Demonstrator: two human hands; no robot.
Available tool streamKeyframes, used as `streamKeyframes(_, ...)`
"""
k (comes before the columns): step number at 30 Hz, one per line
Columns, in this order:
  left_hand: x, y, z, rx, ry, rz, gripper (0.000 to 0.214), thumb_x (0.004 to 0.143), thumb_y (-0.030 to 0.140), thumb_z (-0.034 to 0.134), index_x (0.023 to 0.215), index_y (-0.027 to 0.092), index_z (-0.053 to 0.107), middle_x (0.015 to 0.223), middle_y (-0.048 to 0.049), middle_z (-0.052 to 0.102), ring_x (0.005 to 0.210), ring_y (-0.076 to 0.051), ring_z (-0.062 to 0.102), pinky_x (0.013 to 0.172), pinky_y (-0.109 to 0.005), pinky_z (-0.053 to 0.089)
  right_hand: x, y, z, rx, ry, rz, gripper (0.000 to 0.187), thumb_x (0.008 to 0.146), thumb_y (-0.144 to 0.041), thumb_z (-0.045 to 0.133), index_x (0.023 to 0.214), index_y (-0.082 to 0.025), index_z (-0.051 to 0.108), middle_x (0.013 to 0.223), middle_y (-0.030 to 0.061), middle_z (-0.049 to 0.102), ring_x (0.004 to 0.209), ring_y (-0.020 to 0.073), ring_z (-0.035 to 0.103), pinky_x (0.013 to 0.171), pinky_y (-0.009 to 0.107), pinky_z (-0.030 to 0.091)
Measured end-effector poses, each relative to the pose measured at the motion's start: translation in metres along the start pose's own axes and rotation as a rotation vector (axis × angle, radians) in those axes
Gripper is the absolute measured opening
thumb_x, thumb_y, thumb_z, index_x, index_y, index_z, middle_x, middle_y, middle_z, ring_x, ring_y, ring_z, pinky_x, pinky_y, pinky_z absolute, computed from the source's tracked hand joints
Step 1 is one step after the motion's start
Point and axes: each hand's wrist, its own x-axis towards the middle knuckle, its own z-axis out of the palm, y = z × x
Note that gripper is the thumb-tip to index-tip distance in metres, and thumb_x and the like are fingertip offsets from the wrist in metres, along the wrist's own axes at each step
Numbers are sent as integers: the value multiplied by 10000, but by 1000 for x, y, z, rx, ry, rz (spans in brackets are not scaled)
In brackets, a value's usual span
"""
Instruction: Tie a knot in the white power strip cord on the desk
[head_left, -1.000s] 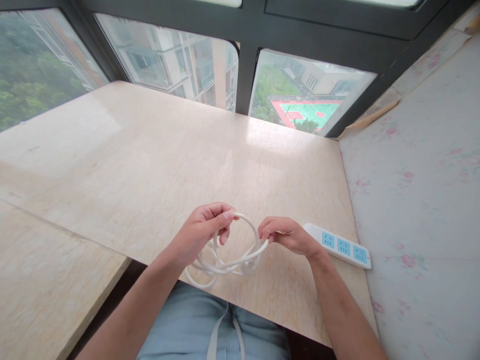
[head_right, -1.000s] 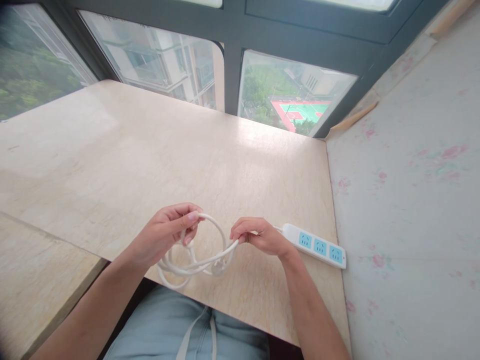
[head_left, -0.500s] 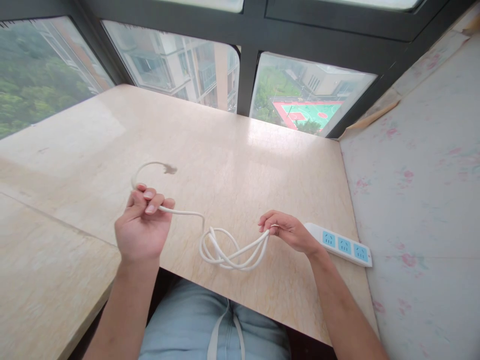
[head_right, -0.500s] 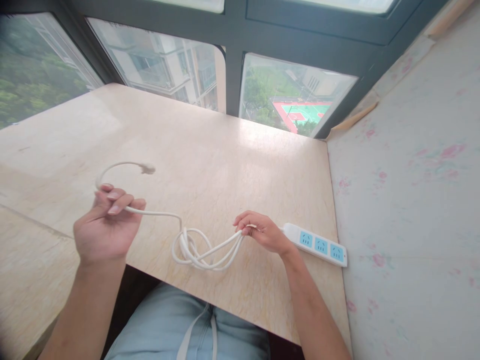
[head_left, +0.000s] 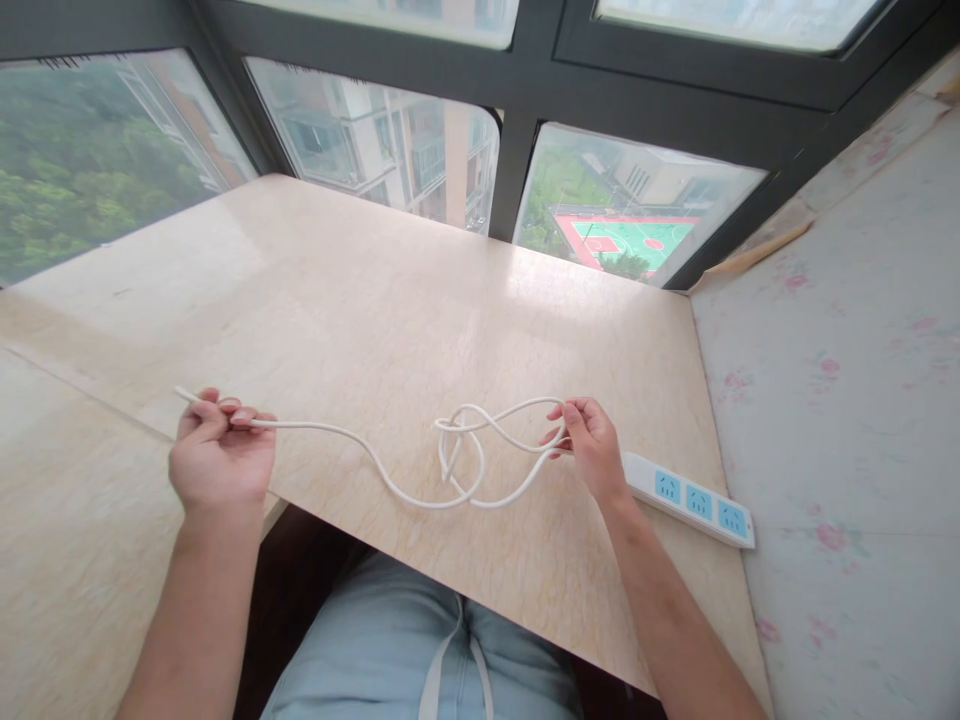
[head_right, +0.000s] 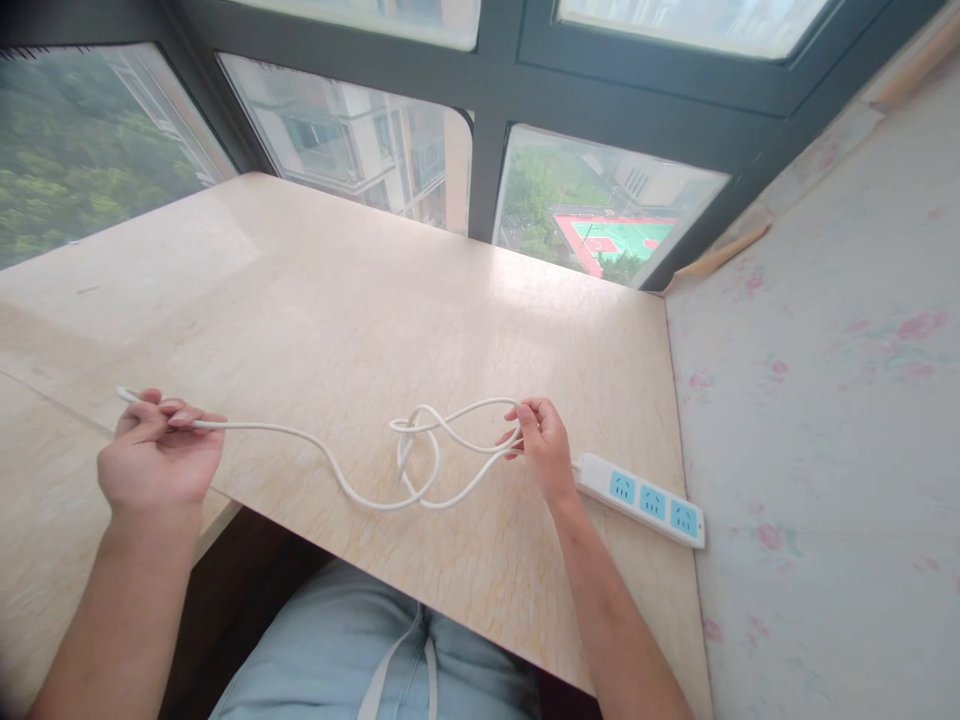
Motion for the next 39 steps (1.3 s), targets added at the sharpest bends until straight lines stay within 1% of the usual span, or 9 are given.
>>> streamKeyframes(3, 3, 3, 1, 11, 48, 23, 283, 906, -1, 399, 757, 181, 556, 585, 62, 547, 511, -52, 483, 520, -161, 414, 3, 0, 1, 14, 114, -10, 391, 824, -572, 571, 879, -189, 510, 819, -1, 623, 493, 99, 600, 408, 235, 533)
streamKeyframes(6, 6, 7, 0, 79, 43, 28, 267, 905, 8, 412, 764, 179, 561, 604, 52, 584, 573, -69, 541, 548, -171, 448, 8, 3, -1, -34, 137, -34, 400, 823, -586, 563, 888, -196, 503, 832, -4, 624, 508, 94, 591, 425, 228, 528)
streamKeyframes(14, 3, 0, -13, 219, 36, -107, 146, 912, 141, 480, 802, 143, 576, 690, 0, 649, 723, -140, 659, 616, -236, 483, 11, 13, -16, -194, -92, -76, 524, 835, -627, 540, 1122, -192, 487, 905, 53, 627, 631, 136, 604, 520, 253, 519)
streamKeyframes(19, -7, -21, -30, 526, 48, -97, 98, 771, 217, 641, 768, 144, 576, 767, -31, 689, 747, -175, 681, 607, -239, 472, 10, 13, -24, -271, -332, -81, 599, 812, -602, 601, 1262, -220, 499, 1073, 97, 613, 816, 194, 658, 713, 345, 557)
streamKeyframes(24, -20, -46, -44, 766, -71, -74, 254, 647, 330, 729, 794, 148, 627, 837, -55, 704, 829, -199, 680, 654, -257, 496, 10, 15, -21, -323, -311, -109, 490, 781, -552, 659, 1120, -198, 638, 896, 66, 666, 771, 200, 653, 711, 349, 537)
streamKeyframes(27, -31, -56, -46, 883, -133, -6, 310, 672, 390, 713, 854, 152, 637, 893, -70, 706, 879, -218, 676, 690, -282, 510, 9, 11, -19, -289, -289, -106, 415, 750, -525, 694, 1001, -194, 693, 861, 63, 697, 780, 210, 660, 728, 349, 524)
streamKeyframes(31, -53, -61, -39, 1085, -350, 180, 321, 784, 421, 638, 993, 177, 630, 1030, -77, 691, 957, -228, 655, 817, -354, 520, 7, 6, -21, -188, -238, -70, 339, 747, -485, 704, 921, -194, 718, 878, 49, 710, 820, 203, 648, 757, 326, 498)
streamKeyframes(36, -78, -66, -25, 1367, -852, 589, 389, 859, 337, 574, 1228, 216, 566, 1275, -95, 610, 1216, -264, 536, 1020, -441, 416, 10, 7, -23, 70, -123, -49, 228, 769, -413, 696, 848, -200, 683, 687, -23, 604, 677, 128, 582, 706, 268, 471)
streamKeyframes(39, -78, -76, -21, 1510, -1052, 692, 343, 869, 266, 554, 1203, 202, 599, 1220, -109, 648, 1227, -285, 532, 1010, -471, 391, 12, 9, -22, 306, -128, -11, 191, 760, -373, 709, 823, -210, 632, 634, -56, 541, 581, 102, 559, 649, 257, 481)
